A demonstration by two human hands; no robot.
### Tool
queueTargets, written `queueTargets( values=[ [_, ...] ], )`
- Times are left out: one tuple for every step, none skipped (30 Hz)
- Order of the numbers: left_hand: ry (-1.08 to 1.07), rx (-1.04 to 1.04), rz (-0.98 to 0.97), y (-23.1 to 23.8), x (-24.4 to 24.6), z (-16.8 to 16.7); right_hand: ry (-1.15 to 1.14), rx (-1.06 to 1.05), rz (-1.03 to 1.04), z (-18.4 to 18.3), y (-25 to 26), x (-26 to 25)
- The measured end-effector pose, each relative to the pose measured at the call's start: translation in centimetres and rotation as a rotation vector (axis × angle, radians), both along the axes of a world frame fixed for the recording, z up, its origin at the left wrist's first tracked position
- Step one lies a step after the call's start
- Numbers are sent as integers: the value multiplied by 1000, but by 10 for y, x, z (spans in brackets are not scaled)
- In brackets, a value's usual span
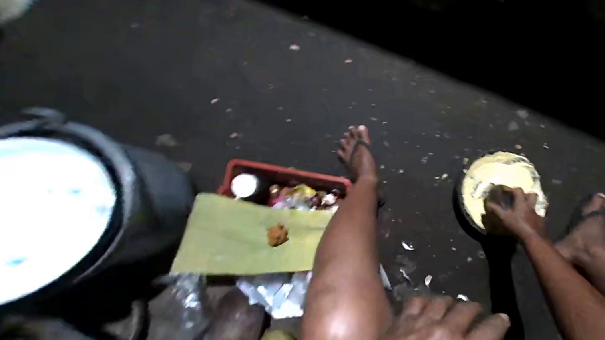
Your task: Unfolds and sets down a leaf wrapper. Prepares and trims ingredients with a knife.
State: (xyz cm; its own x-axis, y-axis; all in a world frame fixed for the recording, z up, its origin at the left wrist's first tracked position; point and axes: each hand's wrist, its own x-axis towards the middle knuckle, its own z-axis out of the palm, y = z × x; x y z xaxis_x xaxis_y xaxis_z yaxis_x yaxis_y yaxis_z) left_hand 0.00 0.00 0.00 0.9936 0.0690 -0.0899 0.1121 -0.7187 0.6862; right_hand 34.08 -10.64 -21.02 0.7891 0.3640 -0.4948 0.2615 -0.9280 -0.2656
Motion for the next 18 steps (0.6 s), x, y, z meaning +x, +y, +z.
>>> queueTargets(
  values=[
    [-37, -129, 6, 9, 4, 13, -32, -18, 54, 0, -10, -10],
    [-113, -223, 40, 14, 7, 21, -70, -24, 95, -3, -21, -19],
    [-206, -275, 82, 17, 7, 26, -96, -4, 125, -7, -33, -27],
    [-300, -297, 127, 19, 5, 30, -108, 29, 139, -9, -41, -34],
    [-391, -307, 179, 22, 0, 36, -120, 50, 151, -8, -47, -40],
    [-476, -317, 241, 24, -5, 43, -126, 41, 166, -3, -49, -44],
    [-555, -330, 307, 27, -12, 50, -116, 14, 181, 5, -50, -45],
    [-621, -367, 382, 31, -21, 56, -106, 22, 184, 16, -51, -45],
    [-677, -425, 480, 34, -31, 59, -106, 61, 179, 25, -52, -45],
    [-740, -487, 605, 38, -43, 58, -102, 97, 171, 36, -53, -44],
    [-808, -545, 733, 43, -57, 50, -61, 102, 153, 54, -50, -47],
    [-882, -608, 874, 48, -73, 37, 5, 83, 131, 77, -46, -52],
    [-958, -667, 1042, 52, -90, 18, -5, 143, 133, 84, -51, -58],
    [-1006, -726, 1243, 55, -107, -3, -31, 203, 148, 86, -60, -63],
    [-993, -772, 1467, 55, -123, -24, -51, 234, 183, 85, -70, -68],
    [-919, -823, 1670, 55, -139, -45, -93, 268, 228, 85, -80, -75],
    [-815, -879, 1821, 53, -154, -66, -144, 291, 268, 89, -85, -86],
    [-696, -938, 1922, 49, -165, -87, -55, 205, 232, 117, -74, -103]
  ],
)
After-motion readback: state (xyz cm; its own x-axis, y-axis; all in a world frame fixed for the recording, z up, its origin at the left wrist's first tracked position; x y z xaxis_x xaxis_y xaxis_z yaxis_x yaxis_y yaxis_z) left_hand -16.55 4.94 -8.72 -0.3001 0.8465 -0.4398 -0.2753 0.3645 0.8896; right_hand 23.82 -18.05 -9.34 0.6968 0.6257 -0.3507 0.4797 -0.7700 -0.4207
